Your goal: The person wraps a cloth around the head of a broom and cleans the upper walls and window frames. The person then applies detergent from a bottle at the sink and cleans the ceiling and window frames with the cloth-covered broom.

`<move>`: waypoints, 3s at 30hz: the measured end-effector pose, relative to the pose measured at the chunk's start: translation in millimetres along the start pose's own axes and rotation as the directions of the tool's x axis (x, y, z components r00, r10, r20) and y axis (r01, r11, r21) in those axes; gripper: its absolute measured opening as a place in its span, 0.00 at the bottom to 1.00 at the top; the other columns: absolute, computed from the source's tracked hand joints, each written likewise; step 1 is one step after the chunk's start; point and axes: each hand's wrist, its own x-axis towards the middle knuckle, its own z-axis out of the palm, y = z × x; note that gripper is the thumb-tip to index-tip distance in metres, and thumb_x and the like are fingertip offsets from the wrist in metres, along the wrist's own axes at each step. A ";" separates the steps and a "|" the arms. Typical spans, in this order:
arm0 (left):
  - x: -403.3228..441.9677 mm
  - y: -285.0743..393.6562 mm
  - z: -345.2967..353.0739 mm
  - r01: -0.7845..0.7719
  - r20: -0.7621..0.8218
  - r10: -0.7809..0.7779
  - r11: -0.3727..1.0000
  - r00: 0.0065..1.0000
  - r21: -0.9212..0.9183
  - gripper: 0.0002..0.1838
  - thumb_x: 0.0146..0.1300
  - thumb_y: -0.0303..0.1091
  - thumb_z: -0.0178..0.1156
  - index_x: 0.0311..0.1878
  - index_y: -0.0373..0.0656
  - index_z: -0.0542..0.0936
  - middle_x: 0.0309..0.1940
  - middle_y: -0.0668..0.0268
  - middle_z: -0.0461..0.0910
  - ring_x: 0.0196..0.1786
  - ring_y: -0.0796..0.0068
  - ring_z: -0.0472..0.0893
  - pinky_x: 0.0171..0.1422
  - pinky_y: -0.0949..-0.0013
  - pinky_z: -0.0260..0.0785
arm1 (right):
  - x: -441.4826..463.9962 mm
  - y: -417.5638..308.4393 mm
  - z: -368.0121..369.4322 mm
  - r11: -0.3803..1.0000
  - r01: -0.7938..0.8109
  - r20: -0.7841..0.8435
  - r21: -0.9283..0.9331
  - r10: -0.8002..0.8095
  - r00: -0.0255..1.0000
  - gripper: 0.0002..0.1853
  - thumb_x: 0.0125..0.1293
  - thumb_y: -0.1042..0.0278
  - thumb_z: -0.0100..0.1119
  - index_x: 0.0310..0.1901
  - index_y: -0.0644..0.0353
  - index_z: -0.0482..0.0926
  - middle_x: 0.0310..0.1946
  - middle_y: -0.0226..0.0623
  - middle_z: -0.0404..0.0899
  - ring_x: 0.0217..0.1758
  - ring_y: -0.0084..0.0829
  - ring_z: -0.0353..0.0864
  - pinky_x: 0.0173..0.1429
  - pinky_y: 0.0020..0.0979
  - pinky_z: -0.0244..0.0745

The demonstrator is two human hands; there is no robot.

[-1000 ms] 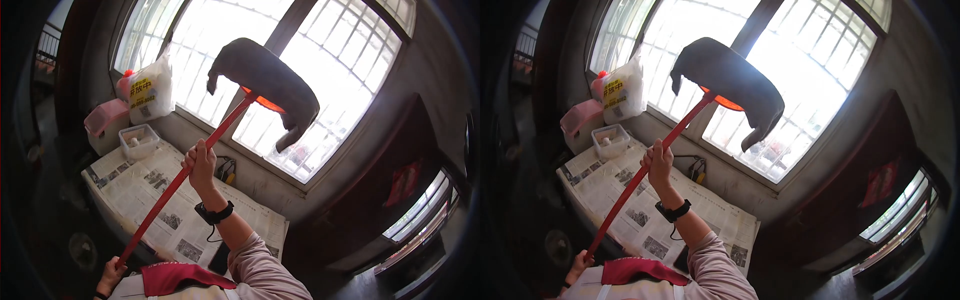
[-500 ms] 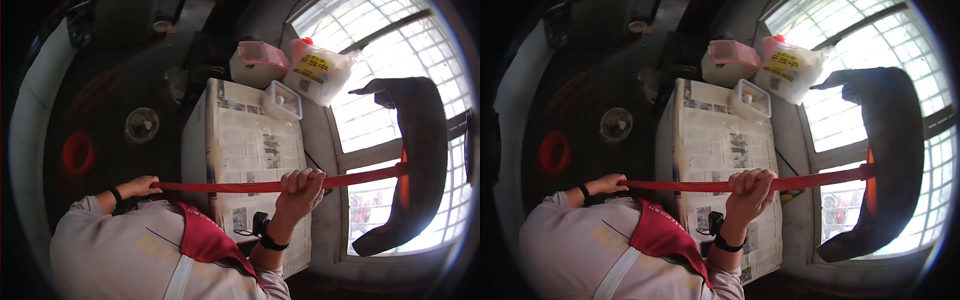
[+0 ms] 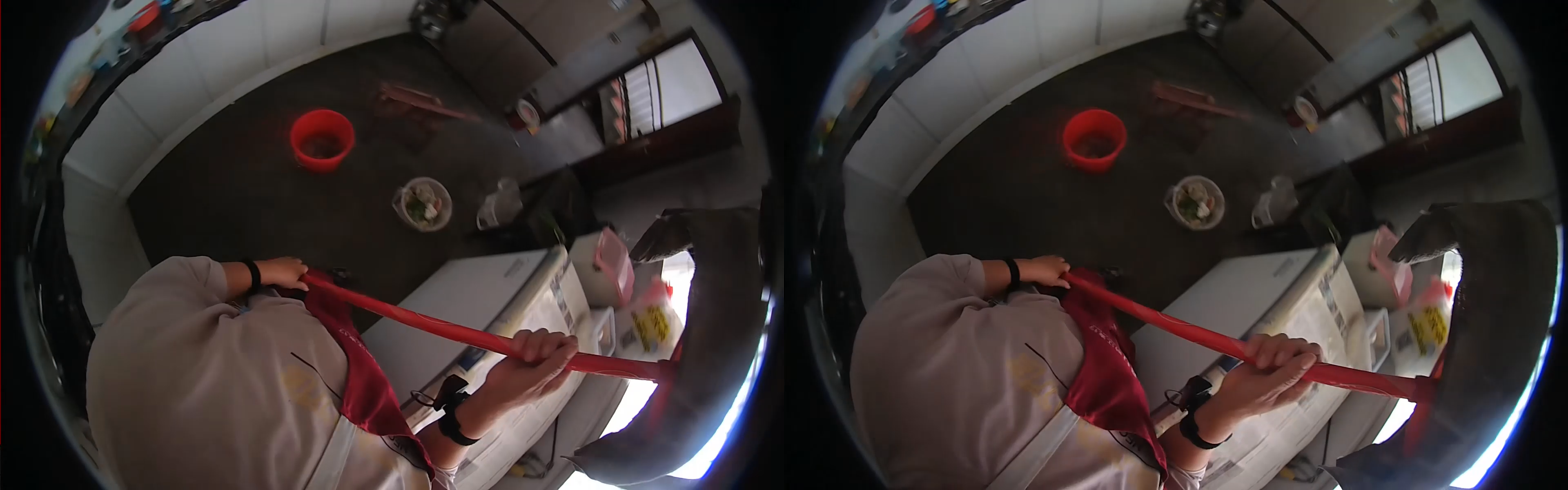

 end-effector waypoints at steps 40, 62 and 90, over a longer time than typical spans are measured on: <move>-268.3 -554.9 -421.8 -0.240 -0.277 -0.911 0.207 0.307 -0.948 0.12 0.60 0.38 0.57 0.40 0.39 0.76 0.29 0.68 0.75 0.31 0.81 0.74 0.32 0.77 0.68 | 5.6 436.3 891.1 0.991 -0.077 0.531 0.109 0.007 0.848 0.09 0.64 0.66 0.55 0.36 0.64 0.71 0.24 0.26 0.67 0.23 0.18 0.62 0.27 0.21 0.61; -290.4 -902.8 -847.5 -0.261 -0.702 -0.693 0.655 0.165 -0.709 0.14 0.64 0.40 0.54 0.44 0.40 0.75 0.35 0.70 0.77 0.39 0.82 0.76 0.42 0.77 0.69 | 88.1 534.8 1178.0 0.976 -0.206 0.786 -0.066 0.178 0.592 0.14 0.66 0.57 0.52 0.43 0.60 0.70 0.23 0.27 0.67 0.21 0.18 0.64 0.24 0.19 0.61; -229.7 -1096.7 -1012.3 0.141 -0.804 -0.455 0.831 -0.382 -0.538 0.16 0.63 0.39 0.54 0.48 0.37 0.75 0.39 0.58 0.79 0.39 0.68 0.78 0.46 0.70 0.69 | -26.7 657.5 1261.0 0.470 -0.541 0.692 -0.697 0.637 -0.339 0.19 0.67 0.49 0.47 0.27 0.56 0.65 0.12 0.21 0.54 0.11 0.15 0.50 0.13 0.19 0.44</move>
